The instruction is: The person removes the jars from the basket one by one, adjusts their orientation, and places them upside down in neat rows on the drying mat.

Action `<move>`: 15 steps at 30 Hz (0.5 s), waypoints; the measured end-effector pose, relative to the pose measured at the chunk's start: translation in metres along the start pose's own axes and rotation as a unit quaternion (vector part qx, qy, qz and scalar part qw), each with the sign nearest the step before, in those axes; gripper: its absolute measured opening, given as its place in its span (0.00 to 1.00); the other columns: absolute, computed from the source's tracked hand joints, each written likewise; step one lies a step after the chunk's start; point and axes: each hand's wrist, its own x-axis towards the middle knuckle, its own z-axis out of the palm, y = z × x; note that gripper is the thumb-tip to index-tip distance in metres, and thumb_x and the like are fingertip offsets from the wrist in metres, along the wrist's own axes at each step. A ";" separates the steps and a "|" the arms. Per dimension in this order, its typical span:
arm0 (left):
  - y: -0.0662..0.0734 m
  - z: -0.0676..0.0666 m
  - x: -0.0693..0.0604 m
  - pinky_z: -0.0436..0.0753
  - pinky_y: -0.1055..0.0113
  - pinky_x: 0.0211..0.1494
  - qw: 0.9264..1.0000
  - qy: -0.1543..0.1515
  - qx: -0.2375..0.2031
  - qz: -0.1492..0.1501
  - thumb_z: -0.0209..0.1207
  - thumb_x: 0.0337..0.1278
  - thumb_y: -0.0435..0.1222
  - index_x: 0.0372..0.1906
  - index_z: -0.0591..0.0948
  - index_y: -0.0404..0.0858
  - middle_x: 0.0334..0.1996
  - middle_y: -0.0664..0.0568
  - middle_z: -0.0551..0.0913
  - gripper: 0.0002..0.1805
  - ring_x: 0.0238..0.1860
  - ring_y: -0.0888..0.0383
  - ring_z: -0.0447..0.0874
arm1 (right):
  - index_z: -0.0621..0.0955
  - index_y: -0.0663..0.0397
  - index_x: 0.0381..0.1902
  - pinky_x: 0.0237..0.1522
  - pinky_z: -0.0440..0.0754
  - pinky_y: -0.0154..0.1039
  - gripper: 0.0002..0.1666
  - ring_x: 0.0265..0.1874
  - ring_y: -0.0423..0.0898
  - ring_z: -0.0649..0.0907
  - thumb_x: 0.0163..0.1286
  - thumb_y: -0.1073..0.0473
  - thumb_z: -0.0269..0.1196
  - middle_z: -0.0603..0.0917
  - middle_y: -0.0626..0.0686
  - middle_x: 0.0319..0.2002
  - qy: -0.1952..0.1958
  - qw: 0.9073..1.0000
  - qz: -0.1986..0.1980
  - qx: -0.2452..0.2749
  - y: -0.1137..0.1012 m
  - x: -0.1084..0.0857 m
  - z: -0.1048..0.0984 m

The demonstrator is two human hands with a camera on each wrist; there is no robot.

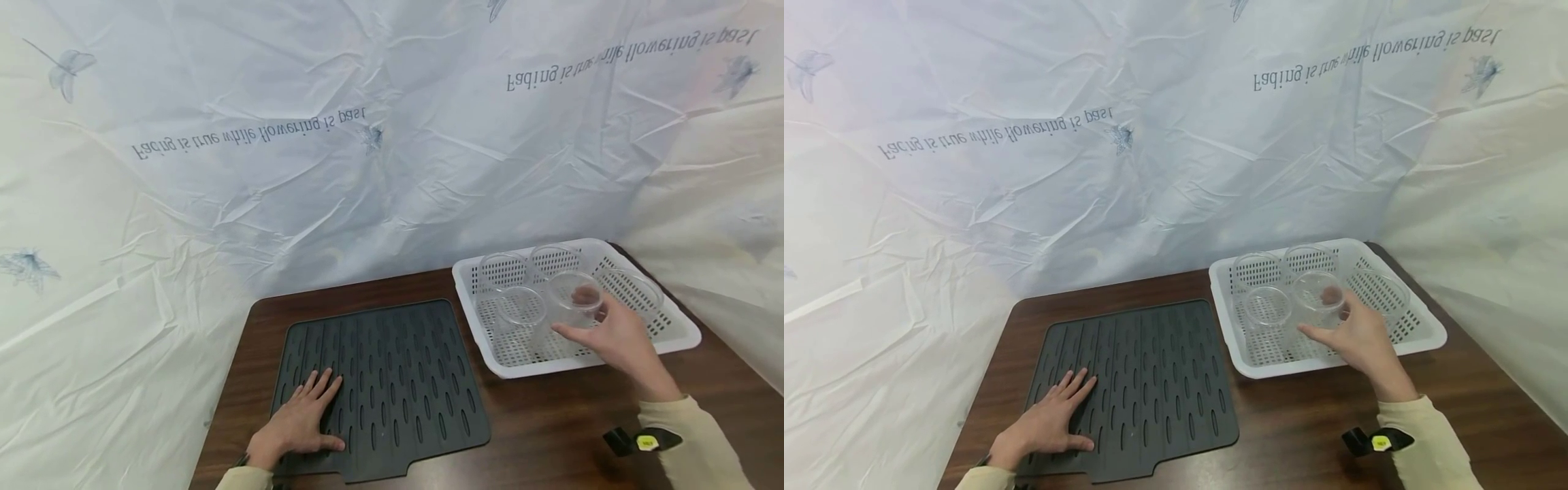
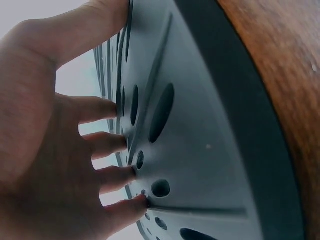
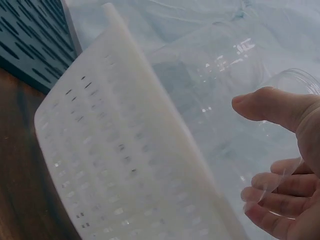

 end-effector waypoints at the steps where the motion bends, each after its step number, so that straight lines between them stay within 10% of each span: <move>1: 0.000 0.000 0.000 0.56 0.36 0.72 1.000 0.001 0.000 0.000 0.66 0.34 0.70 0.77 0.57 0.45 0.78 0.42 0.49 0.63 0.77 0.36 0.45 | 0.76 0.58 0.49 0.34 0.78 0.39 0.38 0.46 0.70 0.81 0.49 0.43 0.77 0.82 0.64 0.46 0.002 1.000 0.000 -0.001 -0.001 0.000 -0.001; 15: -0.002 0.000 0.001 0.56 0.36 0.72 1.000 0.001 0.002 0.003 0.64 0.35 0.71 0.77 0.56 0.45 0.78 0.42 0.49 0.63 0.77 0.36 0.44 | 0.73 0.56 0.55 0.31 0.71 0.28 0.40 0.47 0.73 0.78 0.49 0.49 0.79 0.77 0.61 0.50 0.018 0.999 -0.015 0.024 -0.013 0.008 -0.017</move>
